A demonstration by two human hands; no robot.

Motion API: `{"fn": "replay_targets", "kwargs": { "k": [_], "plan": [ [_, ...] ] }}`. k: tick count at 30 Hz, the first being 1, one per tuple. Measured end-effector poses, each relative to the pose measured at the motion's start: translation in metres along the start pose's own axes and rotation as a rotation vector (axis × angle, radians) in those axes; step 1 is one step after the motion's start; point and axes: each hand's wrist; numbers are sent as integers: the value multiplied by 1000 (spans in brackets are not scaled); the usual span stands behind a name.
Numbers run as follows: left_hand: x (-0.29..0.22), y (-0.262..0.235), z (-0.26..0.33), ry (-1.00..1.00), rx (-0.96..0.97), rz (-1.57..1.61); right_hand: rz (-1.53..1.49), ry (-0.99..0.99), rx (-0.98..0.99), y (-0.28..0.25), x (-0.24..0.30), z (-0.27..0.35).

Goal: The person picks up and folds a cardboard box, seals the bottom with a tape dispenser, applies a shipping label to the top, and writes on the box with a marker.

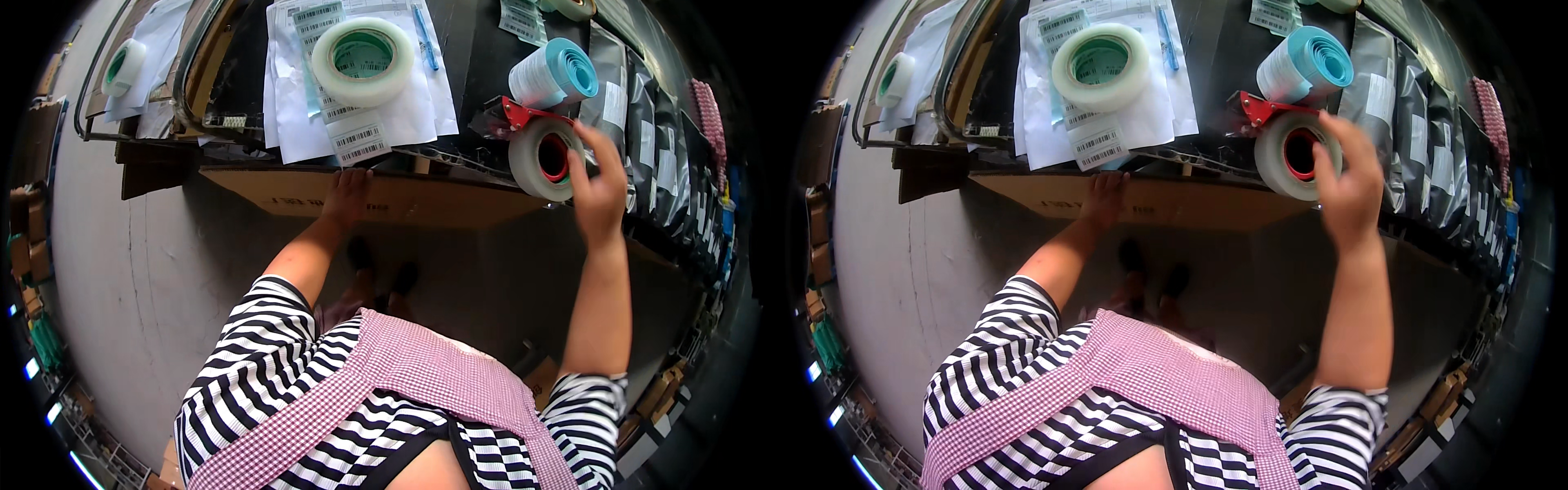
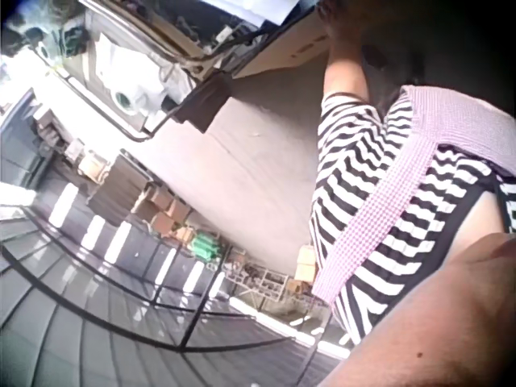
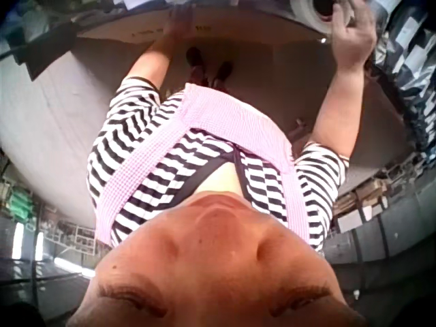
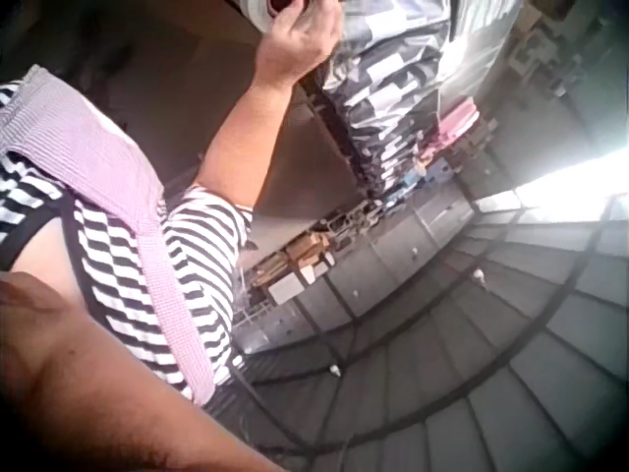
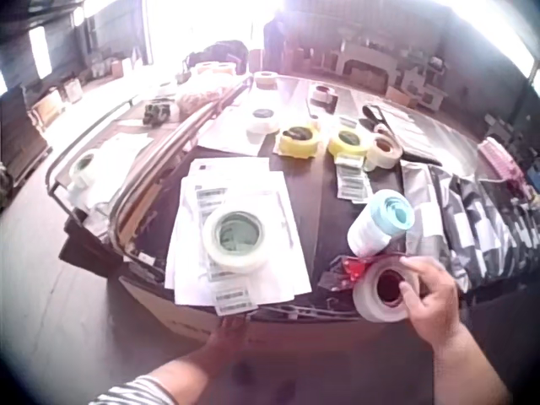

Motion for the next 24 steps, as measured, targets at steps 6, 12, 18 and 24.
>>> {"fn": "replay_targets", "kwargs": {
  "k": [6,12,18,24],
  "plan": [
    [-22,12,56,-121,93,-116,-171,3,358,66,46,164],
    [-100,-60,80,-483,466,309,14,99,473,168,-4,293],
    [3,-22,192,-483,-177,-112,105,600,758,209,1,336],
    [90,-72,287,-878,82,-347,365,646,-6,184,10,374]
  ]
}}
Point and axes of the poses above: each hand's wrist, its own z-axis away from the middle knuckle, its own y-axis out of the palm, x = y × z, and after that the axes turned 12 degrees about z, right-handed
